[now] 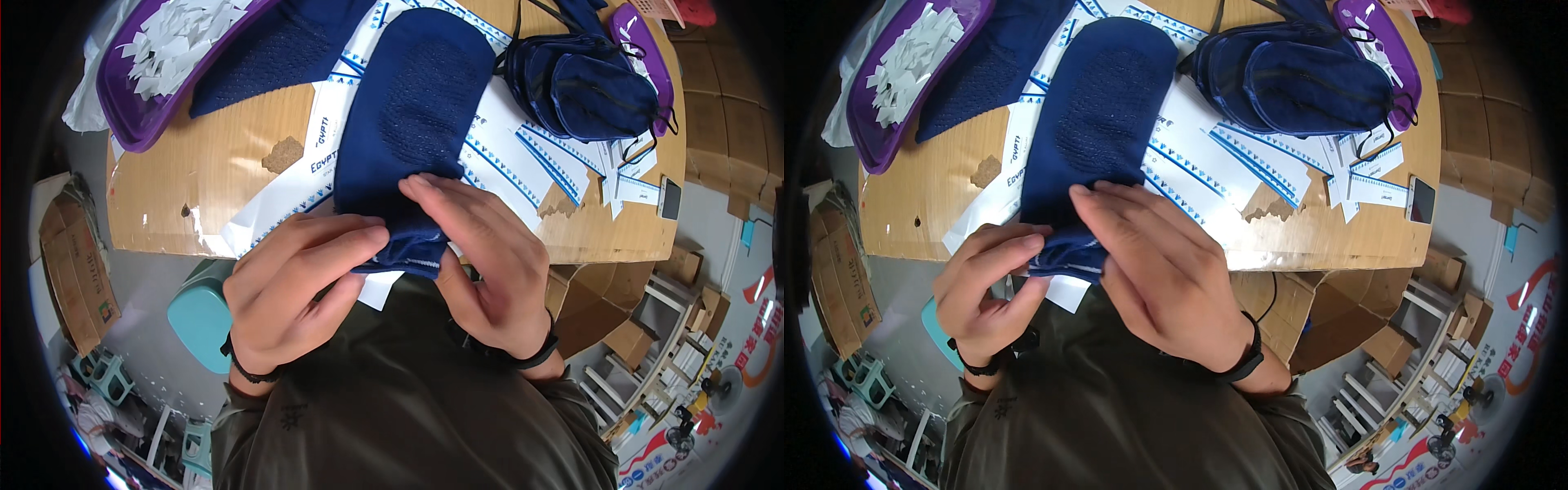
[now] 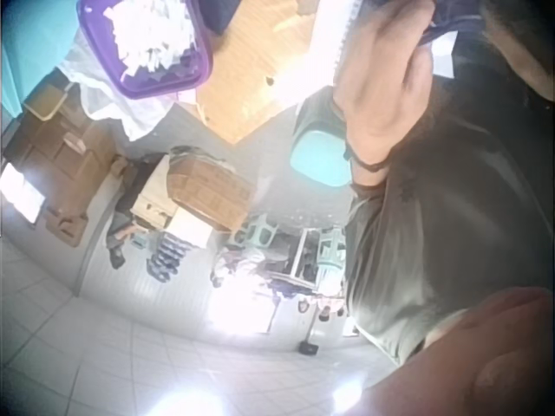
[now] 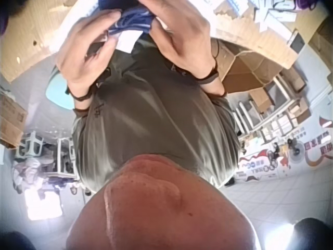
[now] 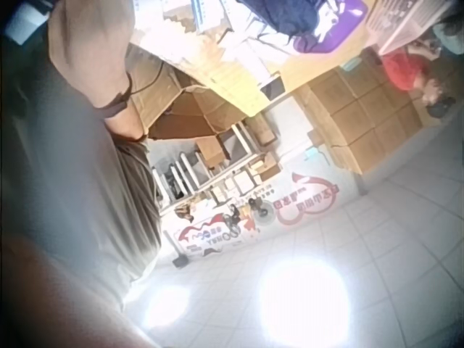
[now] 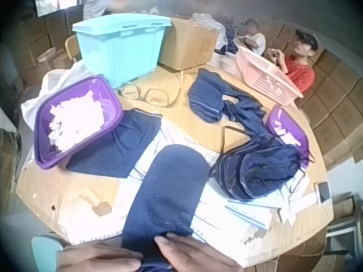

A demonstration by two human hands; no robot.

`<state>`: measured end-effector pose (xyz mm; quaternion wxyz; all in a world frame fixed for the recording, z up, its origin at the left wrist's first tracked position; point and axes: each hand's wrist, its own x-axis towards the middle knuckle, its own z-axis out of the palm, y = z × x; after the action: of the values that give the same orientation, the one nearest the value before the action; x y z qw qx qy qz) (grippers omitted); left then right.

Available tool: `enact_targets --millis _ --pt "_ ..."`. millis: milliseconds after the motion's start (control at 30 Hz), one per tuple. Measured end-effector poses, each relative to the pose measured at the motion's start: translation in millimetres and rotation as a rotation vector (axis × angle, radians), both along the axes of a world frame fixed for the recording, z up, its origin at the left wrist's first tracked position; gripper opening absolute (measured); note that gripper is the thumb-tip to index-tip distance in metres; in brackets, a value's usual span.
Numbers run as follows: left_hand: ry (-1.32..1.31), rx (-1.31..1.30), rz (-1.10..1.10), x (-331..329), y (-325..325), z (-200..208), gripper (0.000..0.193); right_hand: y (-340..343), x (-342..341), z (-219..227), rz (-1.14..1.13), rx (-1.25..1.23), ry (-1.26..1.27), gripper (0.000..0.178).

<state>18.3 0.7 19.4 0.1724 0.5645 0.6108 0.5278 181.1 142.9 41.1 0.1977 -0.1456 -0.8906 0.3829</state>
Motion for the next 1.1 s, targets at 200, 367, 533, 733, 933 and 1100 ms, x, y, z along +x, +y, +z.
enact_targets --millis 200,367,533,733,933,1100 --pt "0.069 0.126 0.107 -4.3 -3.4 -4.7 0.038 2.4 -10.1 6.3 0.07 0.075 0.003 0.052" --pt "0.182 0.055 0.075 -5.8 -2.6 -1.5 0.033 -2.7 -6.8 0.8 0.046 0.121 0.024 0.052" --pt "0.202 0.008 0.079 -2.7 3.0 0.4 0.029 -14.0 -2.6 -7.0 -0.05 0.209 0.127 0.04" --pt "0.15 -0.093 0.107 -1.9 9.3 2.4 0.026 -18.6 -0.8 -11.5 -0.156 0.219 0.102 0.032" --pt "0.118 -0.195 0.132 -0.6 15.1 7.9 0.022 -13.3 -6.5 -13.4 -0.24 0.241 0.07 0.027" --pt "0.117 -0.257 0.175 1.6 19.0 10.2 0.02 -7.9 -8.3 -15.3 -0.304 0.306 0.02 0.024"
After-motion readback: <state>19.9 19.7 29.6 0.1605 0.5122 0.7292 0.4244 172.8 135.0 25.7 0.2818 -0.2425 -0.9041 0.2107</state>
